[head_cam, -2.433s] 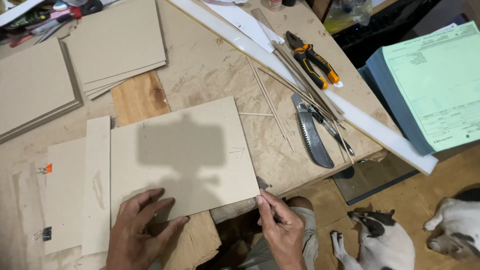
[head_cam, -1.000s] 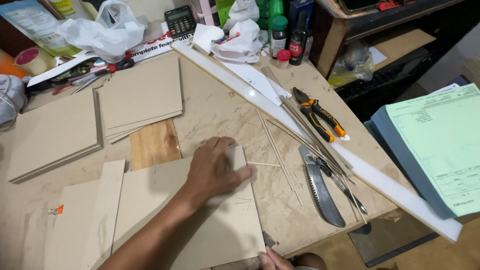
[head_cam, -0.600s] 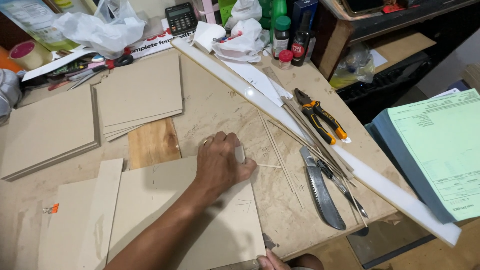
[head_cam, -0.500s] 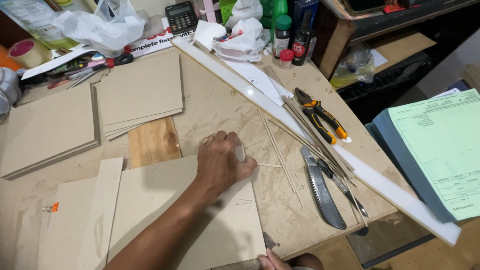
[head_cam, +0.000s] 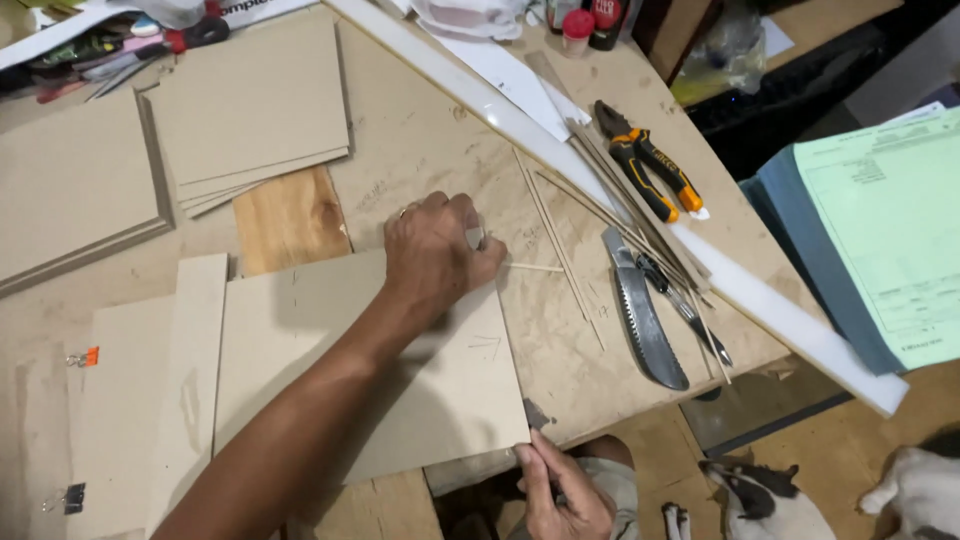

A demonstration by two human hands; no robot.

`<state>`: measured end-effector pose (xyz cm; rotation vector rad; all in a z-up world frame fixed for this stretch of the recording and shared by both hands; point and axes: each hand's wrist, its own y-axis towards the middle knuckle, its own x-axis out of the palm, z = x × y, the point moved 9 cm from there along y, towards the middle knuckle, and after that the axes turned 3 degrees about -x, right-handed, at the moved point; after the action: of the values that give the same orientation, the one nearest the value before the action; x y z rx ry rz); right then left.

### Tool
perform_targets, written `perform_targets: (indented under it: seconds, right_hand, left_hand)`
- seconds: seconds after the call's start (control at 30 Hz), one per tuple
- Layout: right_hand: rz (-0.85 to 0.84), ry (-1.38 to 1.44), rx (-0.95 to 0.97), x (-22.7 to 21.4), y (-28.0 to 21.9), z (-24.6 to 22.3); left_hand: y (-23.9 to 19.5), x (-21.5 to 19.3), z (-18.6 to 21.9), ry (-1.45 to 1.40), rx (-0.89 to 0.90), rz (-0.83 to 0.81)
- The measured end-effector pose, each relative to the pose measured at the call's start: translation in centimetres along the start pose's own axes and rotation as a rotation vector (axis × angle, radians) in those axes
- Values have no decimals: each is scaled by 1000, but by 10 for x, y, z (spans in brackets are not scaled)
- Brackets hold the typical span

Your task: Cutting cardboard sheets using a utility knife and a wooden guide on a workbench.

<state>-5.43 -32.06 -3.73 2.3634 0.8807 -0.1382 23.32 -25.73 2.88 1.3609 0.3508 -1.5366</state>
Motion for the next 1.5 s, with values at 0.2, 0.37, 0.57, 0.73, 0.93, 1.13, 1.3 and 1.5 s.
perform_targets:
  seconds: [0.2,0.37,0.57,0.73,0.93,1.13,1.3,1.5]
  right_hand:
    - [-1,83,908,0,-35,41]
    - [24,164,585,1,-24,32]
    - [22,142,436,0,-21,23]
    - [-17,108,329,-3,-14,15]
    - [-124,-131,-178,-17,14,-40]
    - [-317,-429,-535,4,15,-60]
    - [-526,-455,-659,25,12,-64]
    - [-644,-538,-586,36,4,-48]
  left_hand:
    - [1,6,-6,15,-115,-153]
    - [-2,-3,1,83,-35,50]
    - [-6,-8,11,174,55,149]
    - [-2,-4,9,168,47,85]
    - [14,4,-6,86,-226,-489]
    - [8,-20,-16,-27,-250,-661]
    - [10,-7,-30,4,-168,-701]
    - [7,-9,-30,-48,-160,-745]
